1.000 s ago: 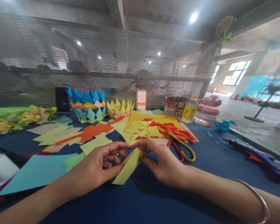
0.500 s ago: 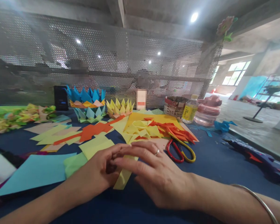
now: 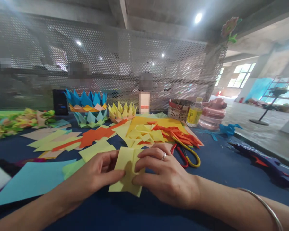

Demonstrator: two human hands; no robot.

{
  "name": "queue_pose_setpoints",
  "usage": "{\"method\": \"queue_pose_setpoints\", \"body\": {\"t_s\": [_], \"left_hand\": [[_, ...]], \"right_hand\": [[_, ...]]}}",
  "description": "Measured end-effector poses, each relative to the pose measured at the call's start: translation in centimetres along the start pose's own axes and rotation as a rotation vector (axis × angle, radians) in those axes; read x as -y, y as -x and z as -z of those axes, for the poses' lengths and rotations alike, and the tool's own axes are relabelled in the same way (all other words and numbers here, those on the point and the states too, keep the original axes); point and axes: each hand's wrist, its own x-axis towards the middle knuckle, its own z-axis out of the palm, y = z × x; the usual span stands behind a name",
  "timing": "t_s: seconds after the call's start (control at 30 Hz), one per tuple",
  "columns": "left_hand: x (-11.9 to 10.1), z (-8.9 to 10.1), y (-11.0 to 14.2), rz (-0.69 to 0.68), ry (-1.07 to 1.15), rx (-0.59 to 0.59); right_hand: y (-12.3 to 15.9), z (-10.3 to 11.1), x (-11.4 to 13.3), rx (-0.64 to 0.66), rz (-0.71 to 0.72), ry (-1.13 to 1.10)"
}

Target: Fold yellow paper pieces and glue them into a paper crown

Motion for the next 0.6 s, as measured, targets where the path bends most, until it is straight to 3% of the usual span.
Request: {"method": "queue_pose_setpoints", "body": {"t_s": [0.47, 0.6], "left_hand": [[0.4, -0.2, -0.4, 0.058, -0.003, 0.036], [0.7, 0.1, -0.1, -0.061, -0.110, -0.086]], "right_hand": [[0.1, -0.3, -0.3, 0.026, -0.036, 0.000], [0.2, -0.5, -0.4, 0.053, -0.061, -0.038]]}}
